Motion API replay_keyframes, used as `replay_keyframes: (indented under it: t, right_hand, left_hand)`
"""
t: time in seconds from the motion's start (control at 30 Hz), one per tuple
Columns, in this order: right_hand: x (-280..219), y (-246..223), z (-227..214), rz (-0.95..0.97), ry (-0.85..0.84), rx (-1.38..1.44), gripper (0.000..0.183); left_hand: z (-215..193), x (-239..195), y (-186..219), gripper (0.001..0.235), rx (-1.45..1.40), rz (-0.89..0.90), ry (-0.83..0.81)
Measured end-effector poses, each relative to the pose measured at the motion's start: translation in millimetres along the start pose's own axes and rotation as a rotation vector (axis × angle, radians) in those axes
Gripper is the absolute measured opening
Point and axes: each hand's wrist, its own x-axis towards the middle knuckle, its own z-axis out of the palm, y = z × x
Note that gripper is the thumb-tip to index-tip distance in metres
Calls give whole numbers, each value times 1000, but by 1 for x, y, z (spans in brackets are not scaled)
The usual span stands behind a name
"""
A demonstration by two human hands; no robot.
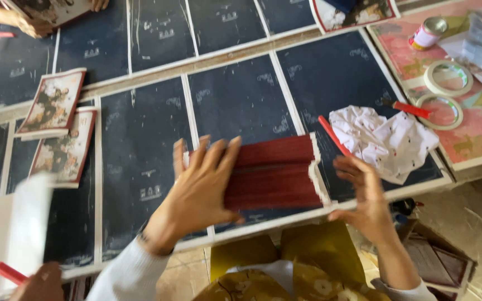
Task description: Folding printed invitation cards and organizing them into neat stacks on a production table using a creasing tool.
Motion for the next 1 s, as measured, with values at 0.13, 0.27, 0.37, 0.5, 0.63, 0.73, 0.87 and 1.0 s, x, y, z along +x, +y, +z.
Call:
replay_keyframes:
  t: [0.13, 0.27, 0.37, 0.5, 0.63, 0.73, 0.87, 1.0]
  right_hand:
    - [32, -3, 34, -71, -211, 108, 139]
    - [51, 11, 48, -140, -292, 434, 128]
    - [52, -4, 79, -102, -221, 449, 136]
    - [69, -5, 74, -64, -317, 522, 139]
    - [66, 12, 62, 92, -434, 654, 130]
    - [63, 44, 56, 145, -345, 468, 120]
    - [57, 51, 43, 137, -246, -36, 125]
    - [98, -37, 44, 126, -187, 193, 94]
  left_hand:
    - [-5, -33, -31, 145, -395, -213, -167]
    - [20, -49, -46, 115, -981, -23, 229]
    - [33, -29, -11, 121, -1307, -171, 622]
    - [41, -23, -18, 123, -1377, -222, 657]
    - [67, -31, -43, 142, -1443, -269, 378]
    - [86, -28, -58, 126, -1453, -295, 321]
    - [76, -24, -61, 103, -1319, -344, 309]
    - [50, -37, -52, 106, -1284, -325, 268]
